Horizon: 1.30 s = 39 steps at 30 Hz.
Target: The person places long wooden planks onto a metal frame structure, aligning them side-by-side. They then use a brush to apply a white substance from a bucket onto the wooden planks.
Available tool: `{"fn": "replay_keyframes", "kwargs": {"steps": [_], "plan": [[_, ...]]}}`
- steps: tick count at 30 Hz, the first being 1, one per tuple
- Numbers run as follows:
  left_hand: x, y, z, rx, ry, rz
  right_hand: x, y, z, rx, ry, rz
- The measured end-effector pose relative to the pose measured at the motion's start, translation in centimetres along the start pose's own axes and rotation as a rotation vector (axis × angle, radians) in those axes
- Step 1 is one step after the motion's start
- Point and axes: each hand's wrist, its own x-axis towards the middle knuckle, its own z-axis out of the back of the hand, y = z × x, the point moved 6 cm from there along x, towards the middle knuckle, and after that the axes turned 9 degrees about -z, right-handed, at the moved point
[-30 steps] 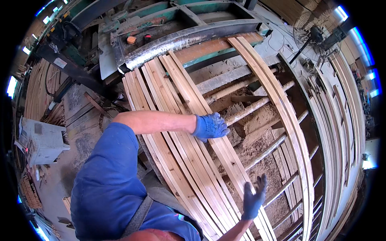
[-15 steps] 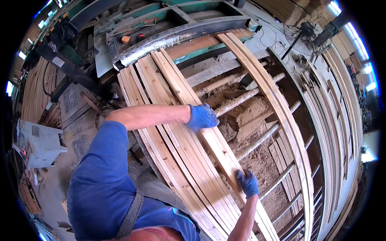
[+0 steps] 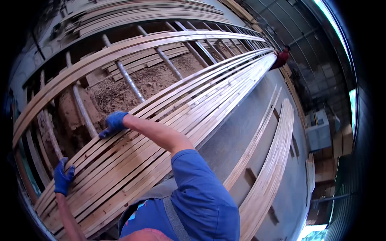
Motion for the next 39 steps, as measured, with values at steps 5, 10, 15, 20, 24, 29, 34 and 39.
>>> {"fn": "replay_keyframes", "kwargs": {"steps": [5, 10, 15, 20, 24, 29, 34, 39], "plan": [[3.5, -4.9, -2.0, 0.135, -0.098, -0.001, -0.4, -1.7, -0.9, 0.076, -0.049, 0.046], [0.2, -6.5, -2.5, 0.359, 0.046, -0.09, -5.8, 0.1, -2.2, 0.04, -0.076, 0.085], [0.7, -6.9, -2.4, 0.21, -0.03, -0.056, -4.9, -0.3, -2.6, 0.079, 0.018, 0.092], [2.2, -7.7, -3.1, 0.046, 0.041, -0.024, -3.1, -1.8, -2.2, 0.205, 0.082, 0.084], [4.5, -8.2, -2.4, -0.071, 0.189, 0.091, -3.6, -3.1, -0.5, 0.147, 0.172, 0.098], [4.6, -2.4, -3.8, 0.143, 0.28, 0.027, -2.4, -5.1, -0.5, 0.05, 0.218, 0.081], [8.3, -5.5, -6.0, 0.112, 0.459, -0.016, -4.4, -8.6, -2.6, 0.239, 0.254, -0.025], [3.1, -3.4, -2.6, 0.115, 0.327, 0.246, 0.8, -2.5, -2.9, 0.362, 0.254, 0.265]]}}
